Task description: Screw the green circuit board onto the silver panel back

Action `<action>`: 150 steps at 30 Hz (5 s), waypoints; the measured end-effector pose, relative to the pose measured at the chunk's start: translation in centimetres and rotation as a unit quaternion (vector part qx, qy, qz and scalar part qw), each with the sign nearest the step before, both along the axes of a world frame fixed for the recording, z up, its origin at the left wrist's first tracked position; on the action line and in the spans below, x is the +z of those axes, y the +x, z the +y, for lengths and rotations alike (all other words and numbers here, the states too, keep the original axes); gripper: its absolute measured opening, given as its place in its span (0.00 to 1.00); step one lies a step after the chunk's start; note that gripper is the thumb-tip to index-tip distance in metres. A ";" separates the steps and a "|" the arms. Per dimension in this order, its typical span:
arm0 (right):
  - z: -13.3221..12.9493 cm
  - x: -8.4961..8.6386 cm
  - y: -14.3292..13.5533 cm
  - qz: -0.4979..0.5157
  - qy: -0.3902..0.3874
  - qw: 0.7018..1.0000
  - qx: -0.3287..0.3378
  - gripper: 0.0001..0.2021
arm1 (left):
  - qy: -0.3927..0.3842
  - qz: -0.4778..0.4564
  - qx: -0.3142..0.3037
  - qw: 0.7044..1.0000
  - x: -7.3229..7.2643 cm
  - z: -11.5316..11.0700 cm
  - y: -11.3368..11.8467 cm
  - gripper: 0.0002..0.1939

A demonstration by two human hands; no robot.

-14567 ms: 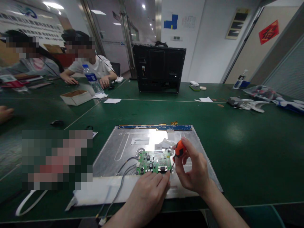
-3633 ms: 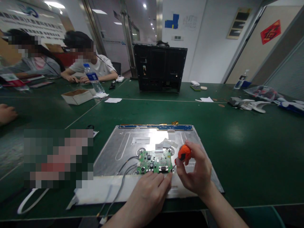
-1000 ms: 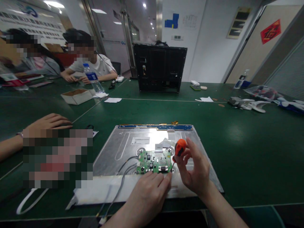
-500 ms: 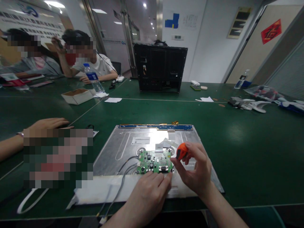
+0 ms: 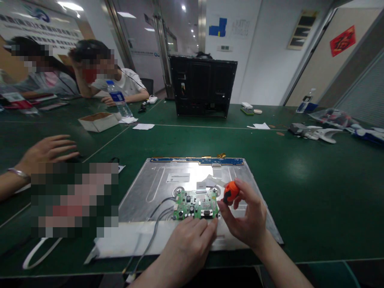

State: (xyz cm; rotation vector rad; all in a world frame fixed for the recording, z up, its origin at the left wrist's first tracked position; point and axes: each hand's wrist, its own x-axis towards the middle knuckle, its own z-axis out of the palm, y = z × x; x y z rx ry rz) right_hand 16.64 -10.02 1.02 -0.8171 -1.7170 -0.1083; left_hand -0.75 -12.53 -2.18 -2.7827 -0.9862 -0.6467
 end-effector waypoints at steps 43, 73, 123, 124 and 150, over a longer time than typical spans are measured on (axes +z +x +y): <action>0.0 -0.2 0.0 0.005 -0.005 1.000 0.010 0.35 | 0.001 -0.011 -0.009 1.000 -0.3 0.1 0.0 0.13; 0.1 0.4 0.1 -0.002 0.013 1.000 -0.008 0.29 | 0.001 -0.003 -0.003 1.000 0.1 0.0 0.0 0.12; 0.2 0.0 0.2 0.010 0.003 1.000 0.001 0.30 | -0.010 0.008 -0.008 1.000 0.0 0.0 -0.1 0.11; 0.3 0.2 0.2 0.004 0.003 1.000 -0.003 0.30 | -0.010 0.008 -0.008 1.000 0.0 0.0 -0.1 0.11; 0.0 -0.4 -0.1 0.016 -0.008 1.000 -0.008 0.32 | 0.007 -0.009 -0.008 1.000 -0.2 0.1 0.0 0.12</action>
